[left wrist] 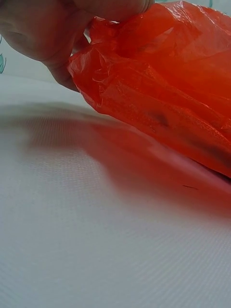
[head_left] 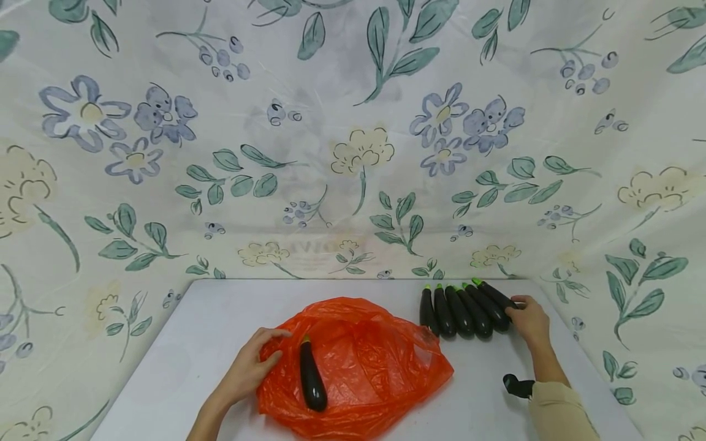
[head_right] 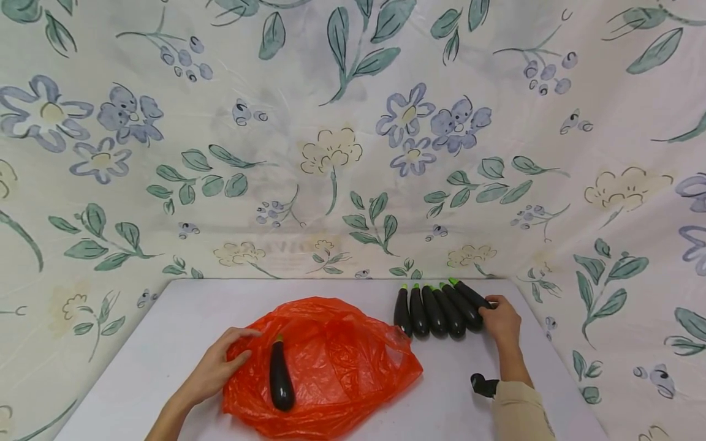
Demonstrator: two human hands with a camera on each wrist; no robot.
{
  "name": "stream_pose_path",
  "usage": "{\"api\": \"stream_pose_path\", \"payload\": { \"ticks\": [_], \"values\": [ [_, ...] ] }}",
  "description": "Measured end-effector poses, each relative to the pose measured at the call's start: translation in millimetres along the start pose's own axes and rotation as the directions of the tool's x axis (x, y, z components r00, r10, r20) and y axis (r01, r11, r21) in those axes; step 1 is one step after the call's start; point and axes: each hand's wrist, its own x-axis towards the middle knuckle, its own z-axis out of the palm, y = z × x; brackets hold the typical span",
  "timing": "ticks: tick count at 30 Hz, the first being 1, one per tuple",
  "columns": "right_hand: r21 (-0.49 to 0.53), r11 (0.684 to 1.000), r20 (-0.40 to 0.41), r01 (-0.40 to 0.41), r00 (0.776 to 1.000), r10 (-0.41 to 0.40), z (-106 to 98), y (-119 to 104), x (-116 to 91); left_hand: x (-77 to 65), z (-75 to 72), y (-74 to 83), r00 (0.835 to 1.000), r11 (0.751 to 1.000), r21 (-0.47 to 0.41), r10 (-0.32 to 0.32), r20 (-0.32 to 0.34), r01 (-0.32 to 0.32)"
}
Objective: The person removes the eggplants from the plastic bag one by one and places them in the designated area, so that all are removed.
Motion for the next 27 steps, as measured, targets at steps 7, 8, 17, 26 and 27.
{"api": "stream_pose_path", "payload": {
  "ticks": [7,8,17,26,27],
  "values": [
    [0.016,1.000,0.054,0.016,0.998,-0.017,-2.9,1.8,0.2,1.4,-0.3,2.5,1.000,1.000,-0.002,-0.014,-0.001,0.014],
    [0.017,1.000,0.056,0.018,0.998,-0.019,-3.0,2.0,0.1,1.5,-0.2,2.6,1.000,1.000,0.000,-0.016,-0.001,0.016],
    [0.034,0.999,0.047,0.023,0.999,-0.025,-0.8,3.4,-0.9,1.4,0.9,3.0,1.000,1.000,0.000,-0.024,-0.003,0.024],
    [0.085,0.996,0.032,-0.003,0.999,0.001,-0.5,-0.1,-4.6,0.8,0.8,3.3,1.000,1.000,0.002,-0.026,-0.006,0.026],
    [0.088,0.996,0.030,-0.006,1.000,0.004,-0.5,-0.2,-4.4,0.8,0.7,3.4,1.000,1.000,0.002,-0.028,-0.006,0.028]
  ]
}}
